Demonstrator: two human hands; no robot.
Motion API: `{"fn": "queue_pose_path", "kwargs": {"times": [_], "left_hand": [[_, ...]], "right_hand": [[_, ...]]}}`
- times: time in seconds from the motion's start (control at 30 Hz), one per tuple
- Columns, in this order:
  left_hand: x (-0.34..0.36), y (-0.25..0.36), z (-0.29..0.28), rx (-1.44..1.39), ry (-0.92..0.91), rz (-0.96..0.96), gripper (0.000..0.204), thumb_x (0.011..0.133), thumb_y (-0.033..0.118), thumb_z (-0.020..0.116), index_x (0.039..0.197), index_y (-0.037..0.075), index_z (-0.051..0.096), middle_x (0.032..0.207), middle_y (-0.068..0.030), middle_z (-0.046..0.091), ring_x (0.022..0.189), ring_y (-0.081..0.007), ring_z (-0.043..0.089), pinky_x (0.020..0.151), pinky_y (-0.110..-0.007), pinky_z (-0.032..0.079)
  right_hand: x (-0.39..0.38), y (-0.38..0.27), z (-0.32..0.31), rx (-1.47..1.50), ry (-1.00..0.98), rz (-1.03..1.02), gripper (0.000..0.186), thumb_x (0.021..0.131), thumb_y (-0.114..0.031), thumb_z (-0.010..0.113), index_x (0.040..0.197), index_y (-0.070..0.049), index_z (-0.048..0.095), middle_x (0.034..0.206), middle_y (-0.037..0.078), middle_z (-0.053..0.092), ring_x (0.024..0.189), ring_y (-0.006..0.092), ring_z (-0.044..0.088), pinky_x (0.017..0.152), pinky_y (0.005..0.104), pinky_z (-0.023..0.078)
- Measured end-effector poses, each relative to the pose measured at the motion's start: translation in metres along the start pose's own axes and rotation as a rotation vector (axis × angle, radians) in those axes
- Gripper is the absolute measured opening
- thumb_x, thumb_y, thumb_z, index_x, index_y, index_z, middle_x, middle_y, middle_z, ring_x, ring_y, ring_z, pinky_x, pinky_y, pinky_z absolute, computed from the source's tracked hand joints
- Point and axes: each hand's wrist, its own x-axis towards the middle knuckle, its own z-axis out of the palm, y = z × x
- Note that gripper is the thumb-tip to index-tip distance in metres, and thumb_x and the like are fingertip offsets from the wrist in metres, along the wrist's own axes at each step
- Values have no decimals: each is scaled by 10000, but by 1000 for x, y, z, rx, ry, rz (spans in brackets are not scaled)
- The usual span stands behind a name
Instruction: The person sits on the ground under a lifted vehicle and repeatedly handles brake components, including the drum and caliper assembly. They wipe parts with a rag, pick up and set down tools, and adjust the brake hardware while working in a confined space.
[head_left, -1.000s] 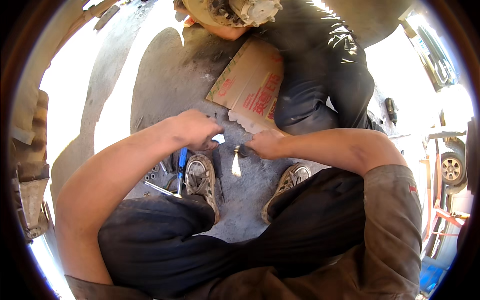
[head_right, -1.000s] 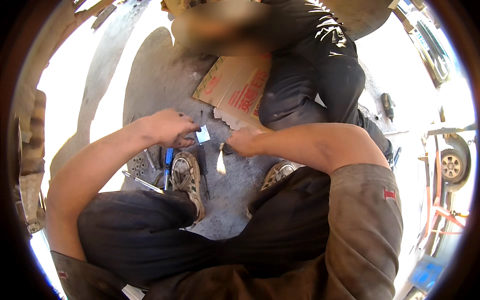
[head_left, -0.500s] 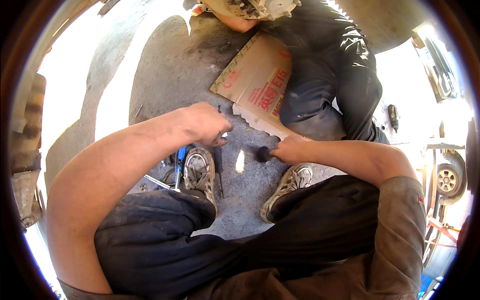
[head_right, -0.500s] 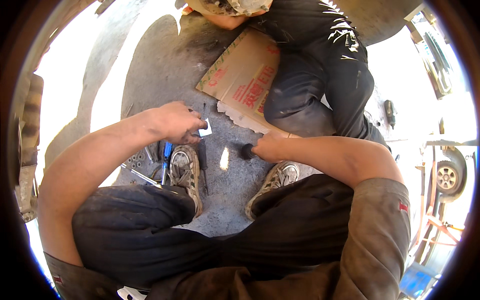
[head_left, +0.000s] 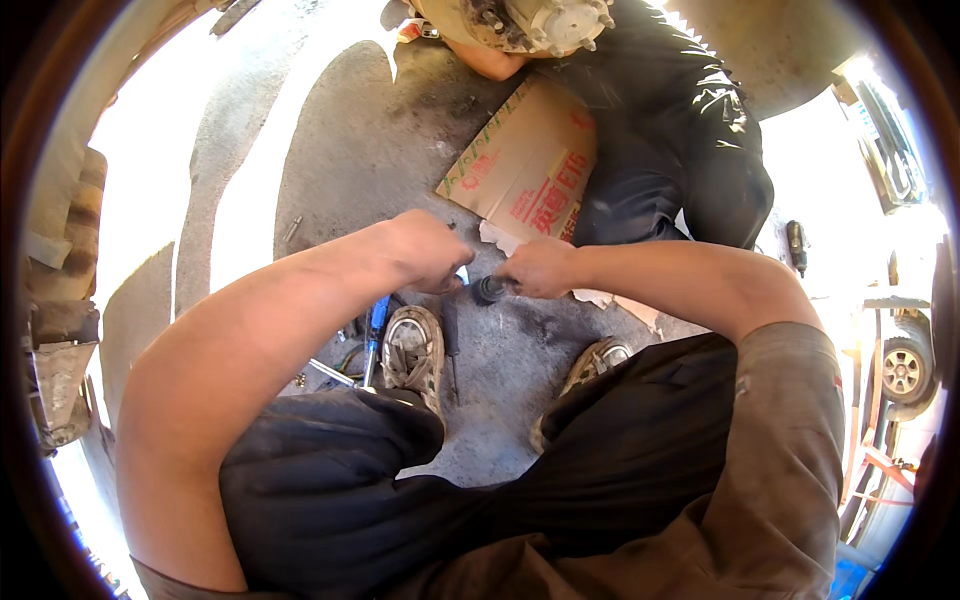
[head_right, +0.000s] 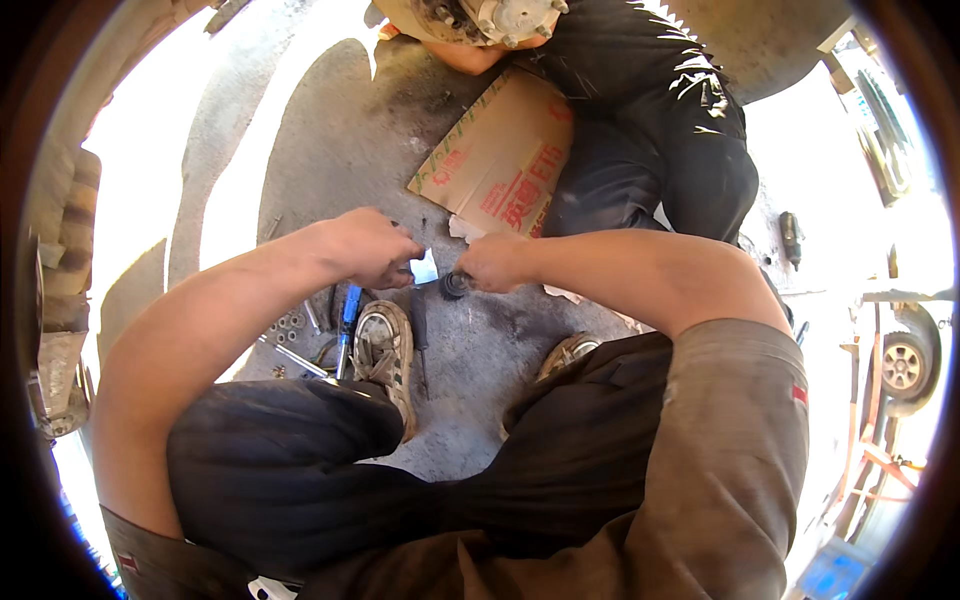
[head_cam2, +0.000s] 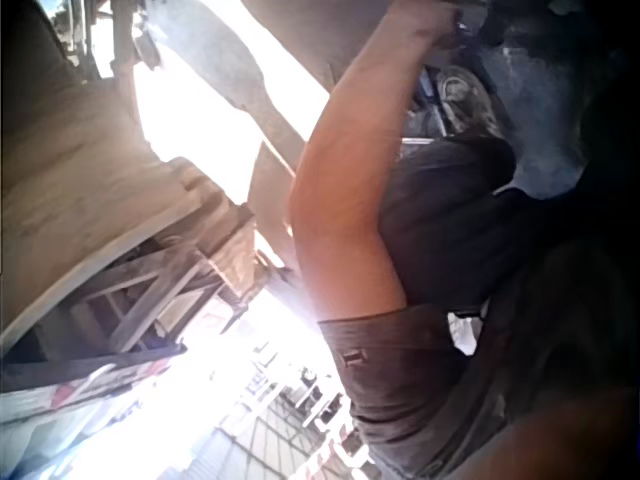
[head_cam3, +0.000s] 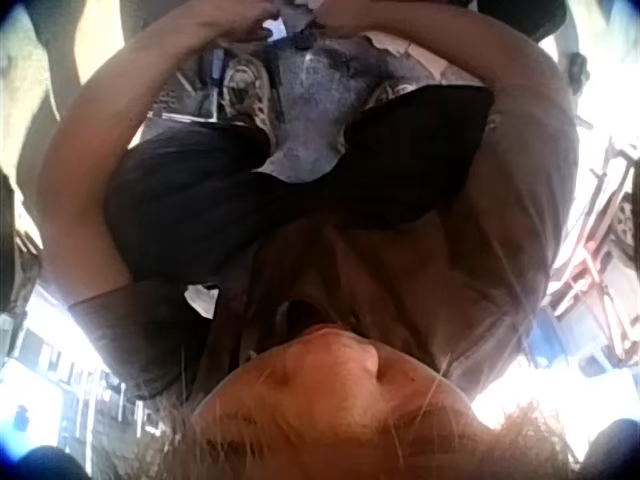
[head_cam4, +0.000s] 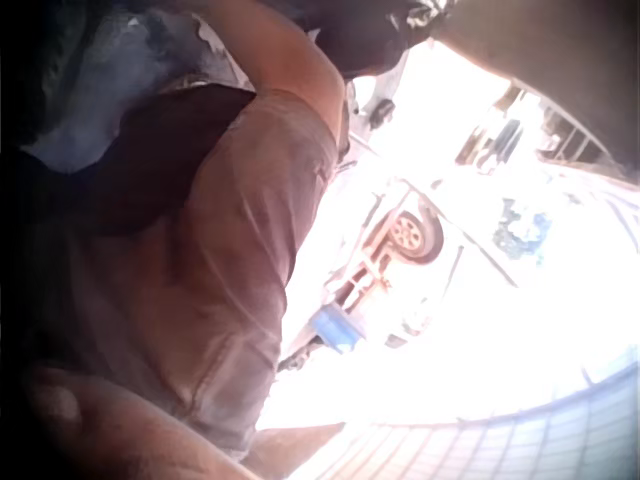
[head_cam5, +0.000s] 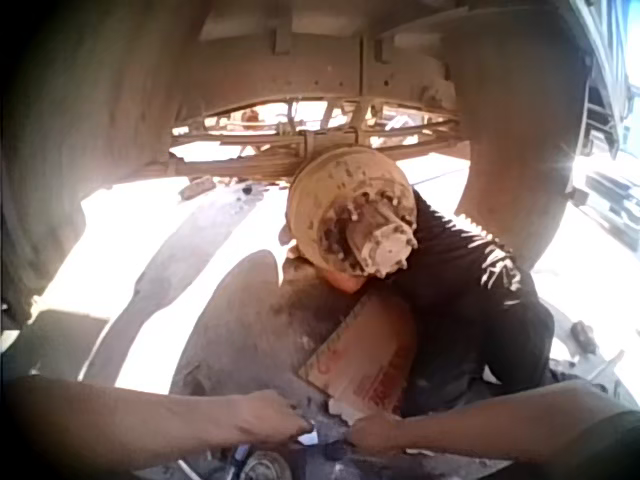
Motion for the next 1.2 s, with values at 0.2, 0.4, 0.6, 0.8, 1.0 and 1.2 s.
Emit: {"fn": "queue_pose_path", "kwargs": {"times": [0.2, 0.4, 0.6, 0.8, 1.0, 1.2], "left_hand": [[5, 4, -7, -55, 84, 30, 331, 850, 378, 630, 1046, 116, 685, 986, -117, 711, 948, -310, 674, 817, -432, 532], [11, 6, -10, -6, 54, 21, 314, 846, 362, 621, 1012, 108, 700, 964, -113, 713, 929, -308, 678, 811, -423, 534], [12, 13, -9, -17, 84, 72, 322, 863, 377, 604, 1012, 108, 699, 960, -113, 712, 928, -306, 676, 816, -424, 531], [15, 14, -10, -27, 57, 93, 333, 865, 397, 623, 1027, 113, 687, 980, -114, 709, 959, -309, 667, 829, -423, 525], [20, 8, 0, 9, 44, 91, 316, 862, 381, 630, 1026, 116, 685, 984, -113, 710, 967, -304, 669, 833, -427, 525], [19, 15, -7, -41, 12, 92, 365, 861, 364, 624, 1111, 99, 642, 1065, -143, 677, 977, -331, 655, 851, -459, 508]], "right_hand": [[6, -13, 17, -52, -8, -71, 214, 850, -187, 555, 1024, -120, 661, 871, 170, 689, 846, 366, 682, 722, 481, 546], [-14, -5, 31, -140, -220, -3, 223, 845, -175, 540, 1013, -120, 678, 845, 156, 693, 837, 355, 686, 719, 468, 544], [-56, -9, 40, -81, -290, 75, 235, 873, -206, 523, 1031, -127, 679, 885, 160, 696, 880, 350, 680, 768, 471, 529], [-62, -5, 39, 14, -199, 76, 258, 907, -261, 503, 1066, -152, 674, 916, 159, 693, 917, 356, 665, 803, 481, 515], [-31, -15, 11, 141, -165, 43, 262, 910, -281, 510, 1104, -165, 642, 942, 152, 687, 918, 364, 657, 794, 494, 511], [-9, -10, 26, 114, -5, 38, 272, 878, -227, 531, 1122, -166, 634, 944, 167, 687, 924, 373, 661, 796, 497, 514]]}}
